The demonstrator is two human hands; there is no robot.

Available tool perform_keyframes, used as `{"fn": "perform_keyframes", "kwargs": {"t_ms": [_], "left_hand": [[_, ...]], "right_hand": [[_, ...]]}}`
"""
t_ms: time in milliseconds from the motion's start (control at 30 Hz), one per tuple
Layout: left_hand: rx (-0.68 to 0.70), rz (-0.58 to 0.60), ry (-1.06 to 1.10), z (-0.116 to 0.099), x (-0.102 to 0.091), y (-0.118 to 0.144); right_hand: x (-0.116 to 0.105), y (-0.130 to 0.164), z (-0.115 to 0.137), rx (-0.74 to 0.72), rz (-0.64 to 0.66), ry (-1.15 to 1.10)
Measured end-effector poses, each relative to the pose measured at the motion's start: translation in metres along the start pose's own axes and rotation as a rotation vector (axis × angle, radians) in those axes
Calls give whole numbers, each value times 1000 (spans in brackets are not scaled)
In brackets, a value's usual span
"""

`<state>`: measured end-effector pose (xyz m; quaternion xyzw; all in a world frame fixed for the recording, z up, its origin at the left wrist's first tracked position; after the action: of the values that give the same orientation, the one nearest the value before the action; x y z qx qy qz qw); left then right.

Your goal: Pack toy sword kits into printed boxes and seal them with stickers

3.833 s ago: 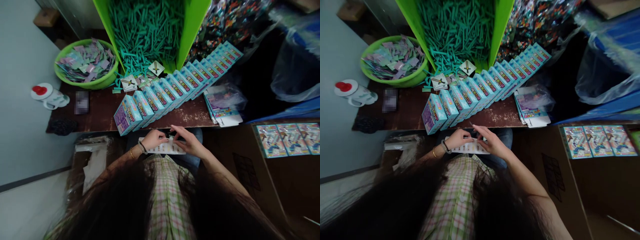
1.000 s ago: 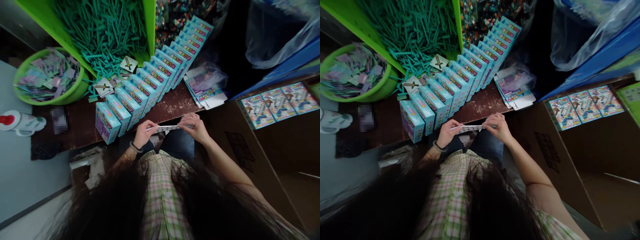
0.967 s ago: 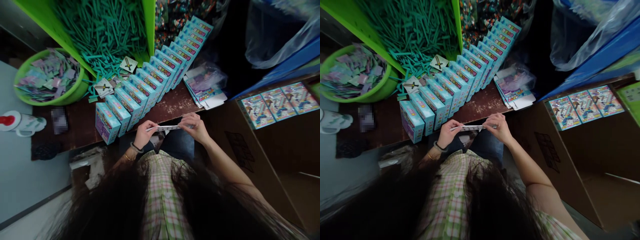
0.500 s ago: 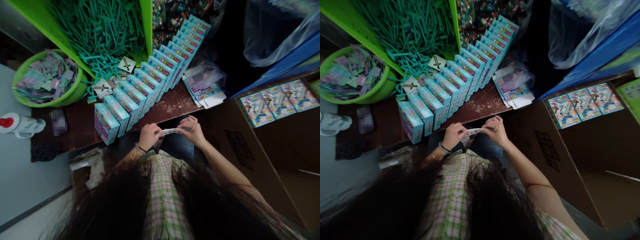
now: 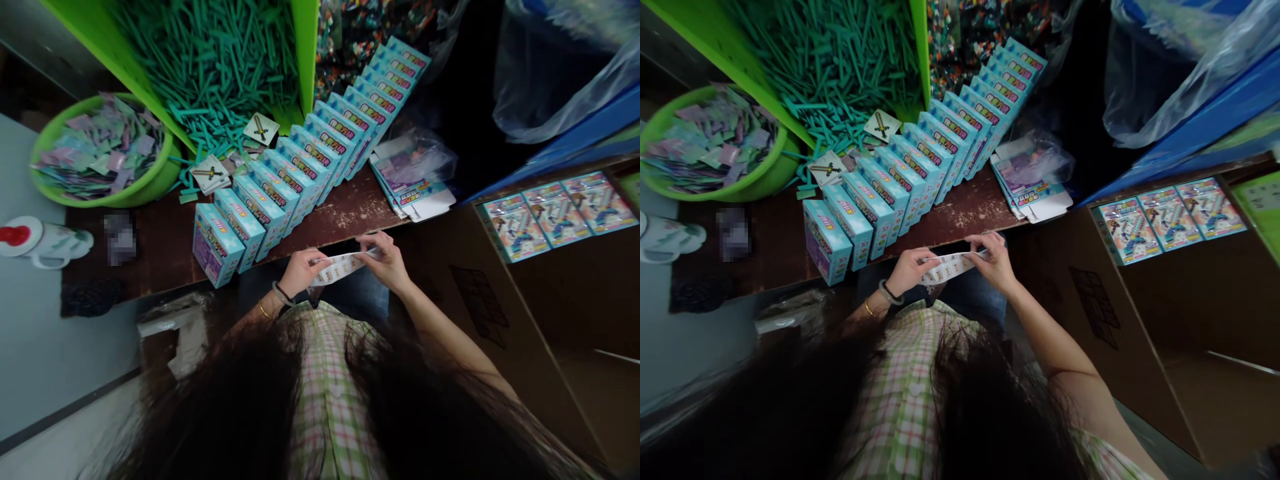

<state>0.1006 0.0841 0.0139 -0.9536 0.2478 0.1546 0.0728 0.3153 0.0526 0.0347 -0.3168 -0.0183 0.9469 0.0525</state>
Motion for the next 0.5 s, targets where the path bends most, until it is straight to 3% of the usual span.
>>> {"fn": "perform_keyframes", "kwargs": {"t_ms": [200,367,500], "left_hand": [[96,-17,48,-5,-1,-1],[2,91,98,-3,5,0],[-93,106,178,3,6,-1]], "right_hand": [[0,-3,8,-66,186,41],[2,-5,5,-31,171,-2],[2,-1,10,-156,124,174]]}}
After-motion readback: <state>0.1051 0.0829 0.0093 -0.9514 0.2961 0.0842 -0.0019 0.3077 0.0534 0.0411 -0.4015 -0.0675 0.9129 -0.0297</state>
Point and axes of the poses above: each hand's wrist, its own y-axis away from the middle knuckle, its own x-axis out of the palm, z = x × y, the point moved 6 cm from there along -y, towards the middle knuckle, and after that the axes turned 10 degrees about x, right-handed, at the moved point
